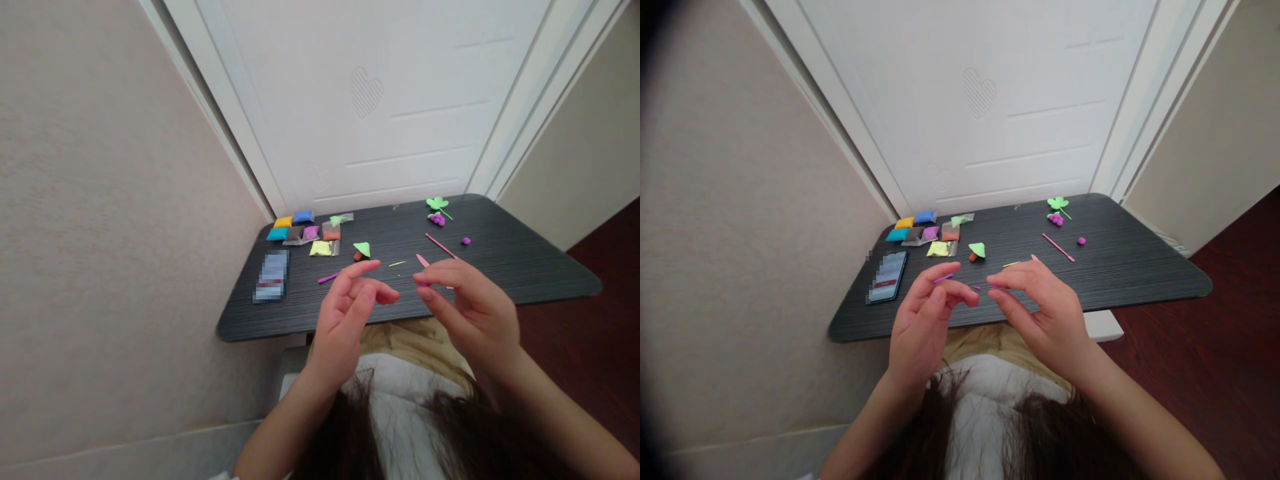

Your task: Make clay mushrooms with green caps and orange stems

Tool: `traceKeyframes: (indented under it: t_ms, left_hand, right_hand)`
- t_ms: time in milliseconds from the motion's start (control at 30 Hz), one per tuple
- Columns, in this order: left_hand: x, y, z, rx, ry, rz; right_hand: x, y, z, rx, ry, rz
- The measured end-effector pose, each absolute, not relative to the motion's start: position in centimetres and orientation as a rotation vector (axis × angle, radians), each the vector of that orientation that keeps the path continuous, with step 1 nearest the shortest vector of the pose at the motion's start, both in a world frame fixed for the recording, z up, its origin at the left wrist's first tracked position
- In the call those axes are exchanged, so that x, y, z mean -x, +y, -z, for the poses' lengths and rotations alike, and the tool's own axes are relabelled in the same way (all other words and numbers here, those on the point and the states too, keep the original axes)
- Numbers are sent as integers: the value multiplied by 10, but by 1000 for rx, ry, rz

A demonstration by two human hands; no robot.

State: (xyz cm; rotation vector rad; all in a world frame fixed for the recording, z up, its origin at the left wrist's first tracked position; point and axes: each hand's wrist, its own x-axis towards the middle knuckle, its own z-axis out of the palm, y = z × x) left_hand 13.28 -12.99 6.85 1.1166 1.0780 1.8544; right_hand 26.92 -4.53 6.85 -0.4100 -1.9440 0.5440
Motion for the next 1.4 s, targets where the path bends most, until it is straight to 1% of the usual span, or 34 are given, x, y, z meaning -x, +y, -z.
traceKeyframes:
  t_ms: [267,533,833,1033,1400]
  left_hand:
    - [-132,-129,-69,-1125,1081,-1847]
    - [-133,-129,-71,-1114,1104,-1840]
    - [-132,-128,-70,-1119,1100,-1849]
    - [-132,-128,-70,-1107,1130,-1850]
    - [-132,-127,-67,-1121,1108,-1845]
  right_hand:
    - [-265,-44,-64,398,-1877,-648]
    - [-269,-44,-68,411,-1952,-537]
    - [-265,-44,-63,393,-1832,-645]
    - [-271,-45,-67,356,-1917,-693]
    - [-266,-41,-65,313,-2020,-551]
